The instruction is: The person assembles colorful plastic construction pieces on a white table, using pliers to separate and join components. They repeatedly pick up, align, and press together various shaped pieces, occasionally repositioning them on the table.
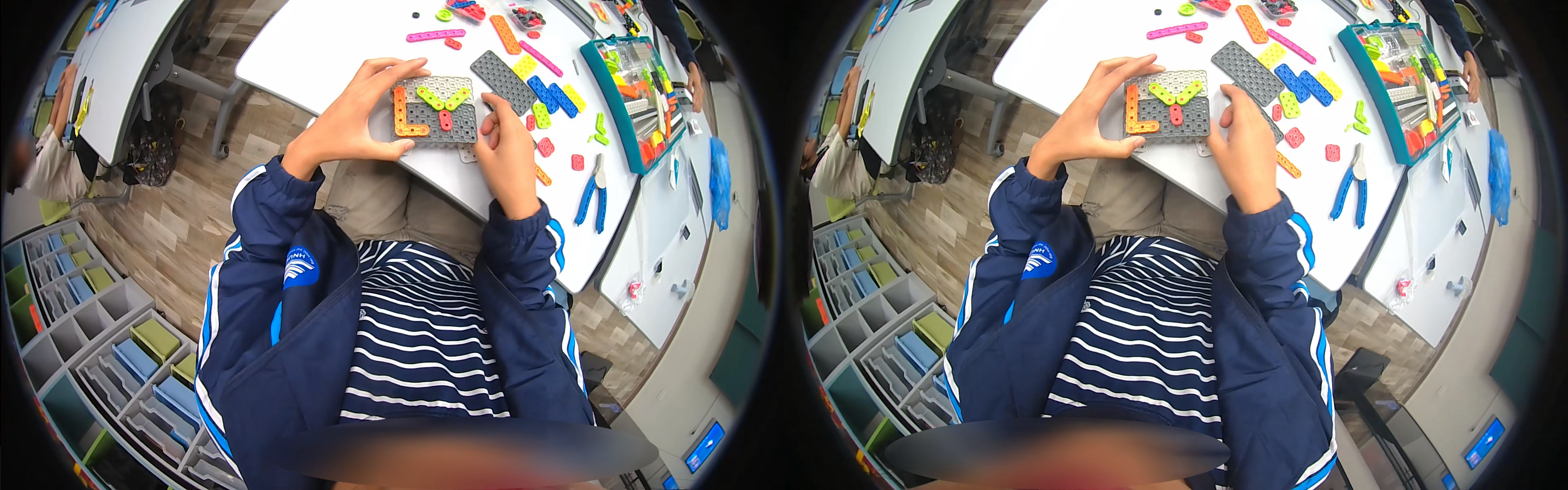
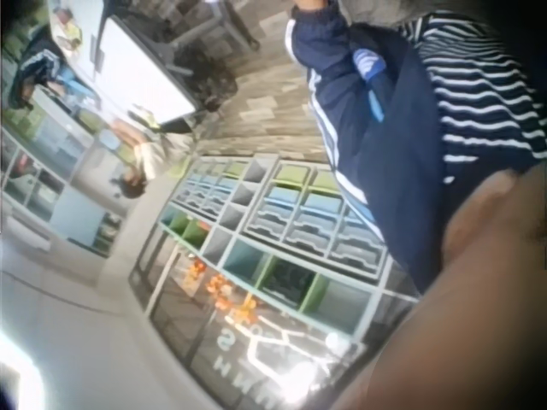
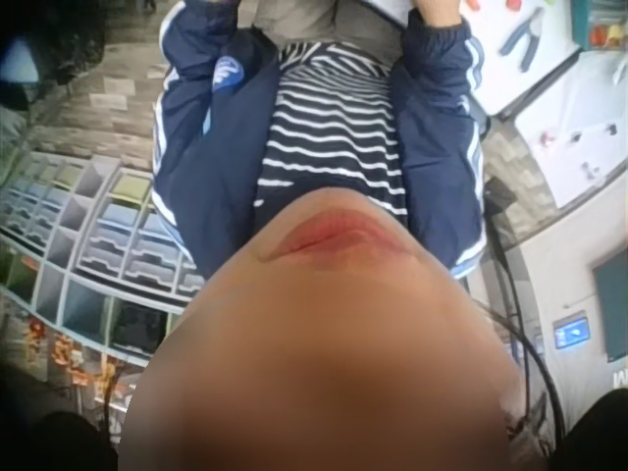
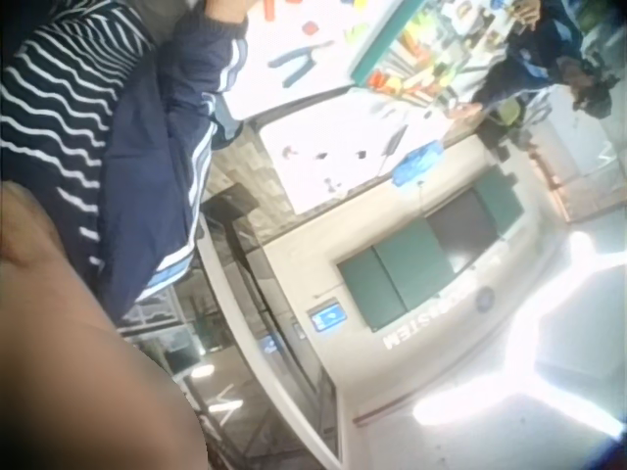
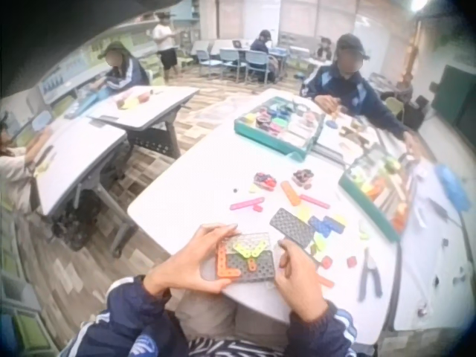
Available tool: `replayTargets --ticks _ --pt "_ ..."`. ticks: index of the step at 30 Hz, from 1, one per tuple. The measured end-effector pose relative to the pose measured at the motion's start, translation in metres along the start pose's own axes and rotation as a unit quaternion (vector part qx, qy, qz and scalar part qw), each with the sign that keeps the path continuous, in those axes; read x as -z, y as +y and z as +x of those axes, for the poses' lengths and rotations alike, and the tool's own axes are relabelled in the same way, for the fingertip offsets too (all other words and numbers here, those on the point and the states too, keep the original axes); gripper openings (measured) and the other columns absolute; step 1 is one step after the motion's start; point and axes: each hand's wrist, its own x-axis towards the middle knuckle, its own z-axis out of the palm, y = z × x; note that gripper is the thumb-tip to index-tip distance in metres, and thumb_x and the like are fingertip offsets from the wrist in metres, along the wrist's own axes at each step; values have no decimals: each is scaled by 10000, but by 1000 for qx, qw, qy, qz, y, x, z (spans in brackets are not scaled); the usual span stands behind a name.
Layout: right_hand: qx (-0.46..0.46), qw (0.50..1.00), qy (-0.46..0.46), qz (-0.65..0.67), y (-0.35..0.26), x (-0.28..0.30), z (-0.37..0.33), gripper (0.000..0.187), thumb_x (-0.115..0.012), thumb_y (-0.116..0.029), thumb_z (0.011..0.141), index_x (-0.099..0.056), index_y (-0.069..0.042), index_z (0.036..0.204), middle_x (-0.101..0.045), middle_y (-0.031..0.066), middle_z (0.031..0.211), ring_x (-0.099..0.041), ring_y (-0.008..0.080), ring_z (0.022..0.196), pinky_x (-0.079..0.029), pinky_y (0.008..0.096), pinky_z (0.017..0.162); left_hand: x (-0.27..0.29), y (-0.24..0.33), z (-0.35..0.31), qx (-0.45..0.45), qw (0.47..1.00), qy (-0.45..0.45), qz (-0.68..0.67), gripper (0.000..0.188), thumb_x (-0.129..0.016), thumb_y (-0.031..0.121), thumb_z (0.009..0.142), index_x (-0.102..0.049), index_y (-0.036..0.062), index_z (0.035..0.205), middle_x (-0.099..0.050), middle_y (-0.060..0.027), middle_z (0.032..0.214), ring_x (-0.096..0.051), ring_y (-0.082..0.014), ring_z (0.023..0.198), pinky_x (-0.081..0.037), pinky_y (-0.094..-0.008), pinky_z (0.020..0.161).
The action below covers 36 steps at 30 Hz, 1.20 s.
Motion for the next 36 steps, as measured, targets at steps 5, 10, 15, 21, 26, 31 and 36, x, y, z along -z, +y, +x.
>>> replayTargets --ticks 5,10,15,21,26,31,36 --pt "-14 998 -21 60 16 20 5 350 -737 -78 918 -691 -42 1263 -594 57 762 -527 188 624 -471 329 628 -5 -10 6 -29 999 -8 26 1042 -819 245 644 -425 99 1598 -581 -98 1512 -378 -340 1491 -322 -498 1259" --pt "38 998 -1 58 13 23 2 347 -753 -69 897 -705 -51 1241 -625 65 875 -555 187 730 -483 328 705 -8 -10 5 -29 998 -13 58 1031 -822 221 653 -425 92 1595 -570 -98 1524 -376 -340 1503 -324 -490 1261" --pt "112 992 -42 37 7 30 -10 442 -826 -83 810 -703 -71 1234 -612 72 951 -578 229 886 -480 366 827 -7 -11 5 -32 999 0 22 1033 -827 210 645 -431 84 1590 -553 -108 1539 -385 -336 1499 -335 -483 1255" --pt "62 996 -36 51 2 18 -23 374 -850 -105 783 -702 -75 1125 -589 71 907 -582 253 908 -461 381 829 -7 -12 6 -35 998 -2 55 1030 -834 185 623 -456 79 1576 -534 -114 1550 -409 -335 1483 -347 -479 1246" --pt "58 998 19 -26 -8 7 -37 232 -831 -100 782 -703 -102 975 -595 27 855 -564 237 867 -410 387 797 -8 -10 6 -26 999 12 37 1019 -829 178 621 -470 85 1569 -546 -121 1531 -417 -334 1477 -354 -478 1242" --pt "101 992 64 -45 -9 1 -46 169 -820 -86 797 -724 -103 935 -631 15 884 -586 229 903 -402 385 805 -8 -9 7 -21 999 13 30 1042 -833 184 616 -453 92 1582 -556 -123 1516 -433 -323 1458 -353 -472 1239" --pt "163 985 7 -58 -8 3 -54 254 -823 -92 802 -768 -110 1049 -683 19 1049 -616 222 976 -413 381 813 -8 -9 7 -27 999 20 15 1064 -830 189 618 -427 97 1598 -561 -113 1515 -452 -314 1436 -339 -463 1242"
